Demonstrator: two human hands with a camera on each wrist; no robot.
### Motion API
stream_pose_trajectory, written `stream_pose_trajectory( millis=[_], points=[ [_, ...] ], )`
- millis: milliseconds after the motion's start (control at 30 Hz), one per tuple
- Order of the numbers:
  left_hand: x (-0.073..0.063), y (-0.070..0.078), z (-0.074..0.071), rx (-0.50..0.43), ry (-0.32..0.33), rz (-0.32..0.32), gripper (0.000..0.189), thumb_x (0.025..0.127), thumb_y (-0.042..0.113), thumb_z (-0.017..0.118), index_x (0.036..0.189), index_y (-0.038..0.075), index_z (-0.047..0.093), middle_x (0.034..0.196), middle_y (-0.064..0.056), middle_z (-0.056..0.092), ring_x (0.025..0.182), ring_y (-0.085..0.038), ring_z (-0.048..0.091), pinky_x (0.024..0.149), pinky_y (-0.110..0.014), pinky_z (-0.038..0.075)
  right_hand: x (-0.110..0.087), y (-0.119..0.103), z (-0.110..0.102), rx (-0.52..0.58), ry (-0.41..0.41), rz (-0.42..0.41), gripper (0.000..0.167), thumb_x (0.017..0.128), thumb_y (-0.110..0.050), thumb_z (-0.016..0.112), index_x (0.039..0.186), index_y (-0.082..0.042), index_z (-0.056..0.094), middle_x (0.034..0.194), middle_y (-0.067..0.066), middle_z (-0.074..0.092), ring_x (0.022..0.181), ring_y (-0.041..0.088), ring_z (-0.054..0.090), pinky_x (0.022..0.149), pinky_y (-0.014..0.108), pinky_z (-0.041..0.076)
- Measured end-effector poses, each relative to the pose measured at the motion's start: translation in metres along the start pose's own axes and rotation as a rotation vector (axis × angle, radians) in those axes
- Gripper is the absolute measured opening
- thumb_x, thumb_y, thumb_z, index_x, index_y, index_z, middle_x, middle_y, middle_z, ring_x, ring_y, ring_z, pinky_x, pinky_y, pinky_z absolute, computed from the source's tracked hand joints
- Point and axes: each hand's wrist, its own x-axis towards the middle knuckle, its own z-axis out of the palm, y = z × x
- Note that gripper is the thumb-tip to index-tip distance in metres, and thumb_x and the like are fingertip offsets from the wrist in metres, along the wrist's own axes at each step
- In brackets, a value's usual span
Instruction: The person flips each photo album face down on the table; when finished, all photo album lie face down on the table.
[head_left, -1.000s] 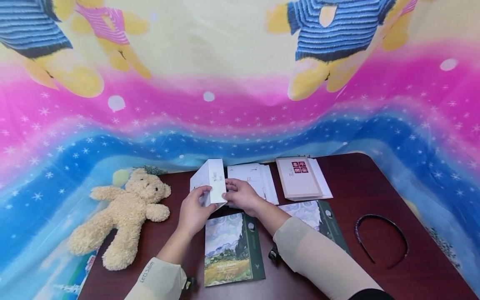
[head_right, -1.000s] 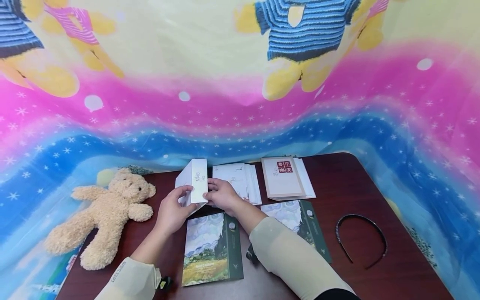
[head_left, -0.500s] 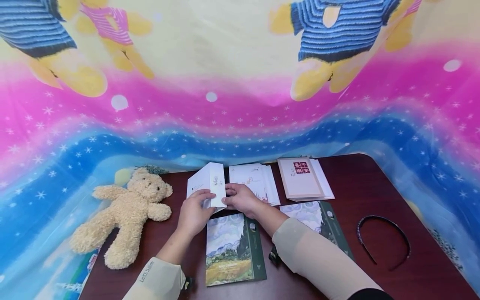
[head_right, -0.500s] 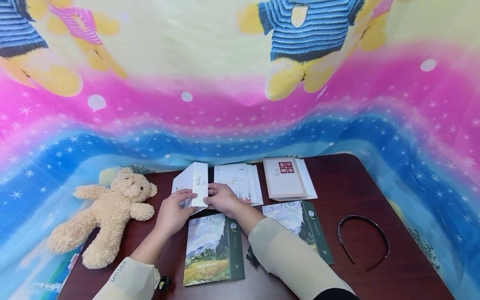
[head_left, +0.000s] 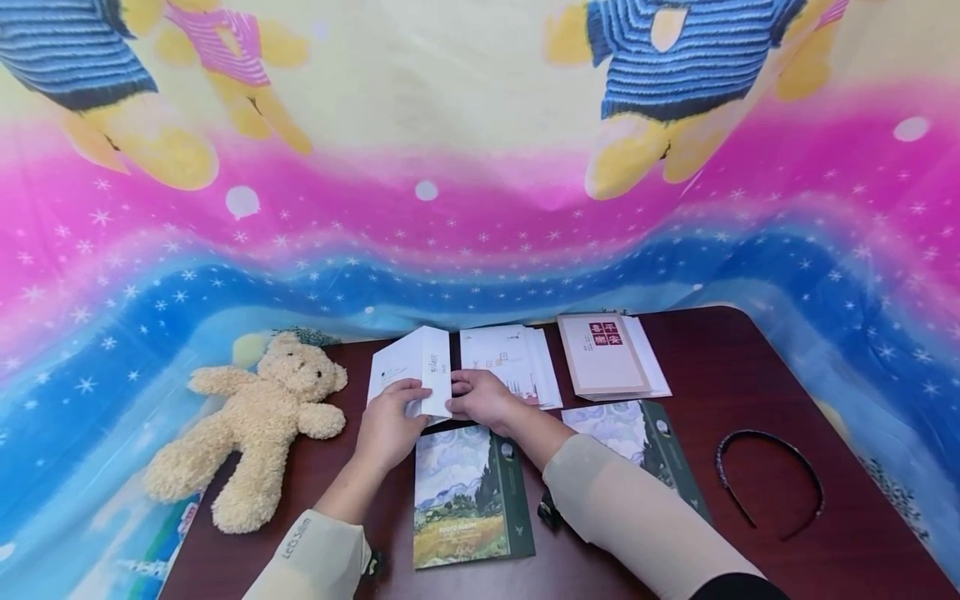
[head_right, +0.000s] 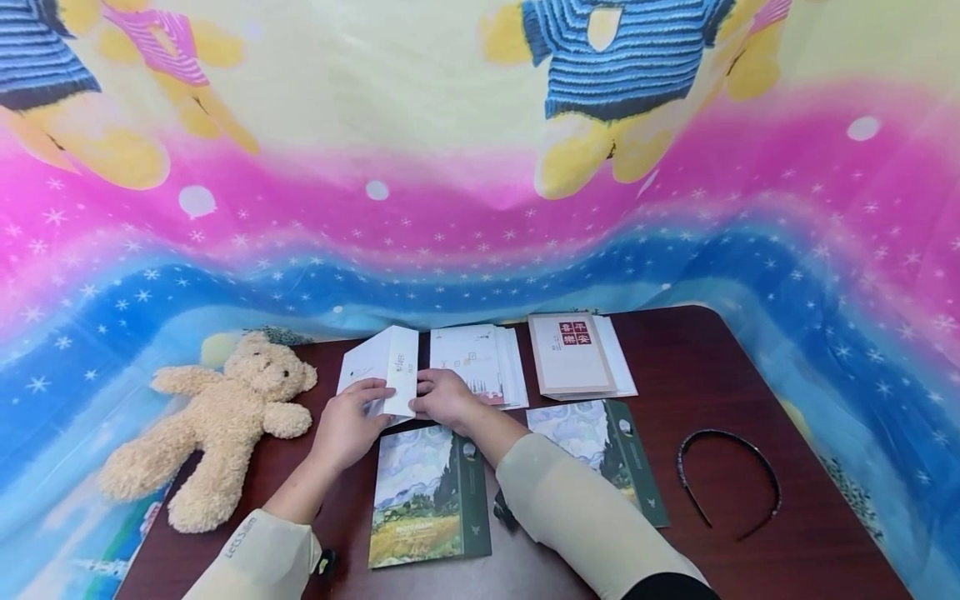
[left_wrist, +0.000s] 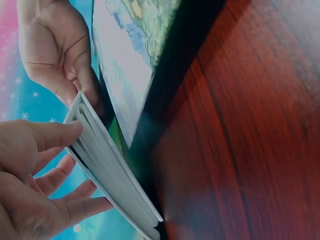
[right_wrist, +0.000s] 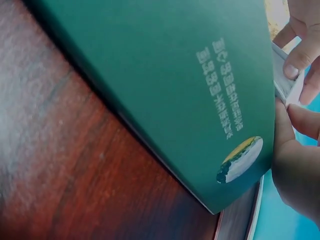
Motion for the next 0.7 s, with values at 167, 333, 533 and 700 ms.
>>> stream_pose_trajectory(
  millis=[167, 333, 533, 700],
  points=[
    [0.0022, -0.0032, 0.0016, 0.042, 0.002, 0.007, 0.038, 0.082, 0.013, 0.086, 0.120, 0.012, 0.079, 0.137, -0.007, 0.066, 0.125, -0.033, 0.062, 0.100, -0.052, 0.052, -0.0005, -0.0001, 0.0029, -0.072, 0.027, -0.022, 0.060, 0.093, 0.006, 0.070, 0.149, 0.004, 0.050, 0.130, 0.019, 0.066, 0.109, 0.028, 0.070, 0.088, 0.036, 0.061],
    [0.0039, -0.0058, 0.0038, 0.057, -0.001, 0.023, 0.038, 0.082, 0.012, 0.086, 0.119, 0.012, 0.079, 0.136, -0.006, 0.066, 0.124, -0.032, 0.063, 0.099, -0.051, 0.052, -0.0046, -0.0028, 0.0032, -0.147, 0.039, -0.027, 0.055, 0.092, 0.004, 0.072, 0.145, 0.002, 0.055, 0.128, 0.017, 0.067, 0.109, 0.026, 0.069, 0.088, 0.034, 0.060],
    [0.0071, -0.0080, 0.0053, 0.088, -0.006, 0.038, 0.037, 0.083, 0.011, 0.085, 0.120, 0.011, 0.079, 0.136, -0.007, 0.066, 0.122, -0.034, 0.063, 0.097, -0.051, 0.053, -0.0079, -0.0054, 0.0022, -0.314, 0.055, -0.064, 0.052, 0.094, -0.005, 0.074, 0.144, -0.001, 0.058, 0.126, 0.012, 0.071, 0.117, 0.026, 0.066, 0.093, 0.036, 0.057],
    [0.0080, -0.0090, 0.0070, 0.114, -0.009, 0.032, 0.036, 0.084, 0.010, 0.084, 0.120, 0.011, 0.079, 0.135, -0.007, 0.066, 0.119, -0.035, 0.064, 0.095, -0.051, 0.054, -0.0093, -0.0071, 0.0026, -0.372, 0.057, -0.074, 0.055, 0.095, -0.008, 0.073, 0.146, 0.001, 0.055, 0.127, 0.012, 0.071, 0.122, 0.028, 0.064, 0.099, 0.039, 0.054]
  ],
)
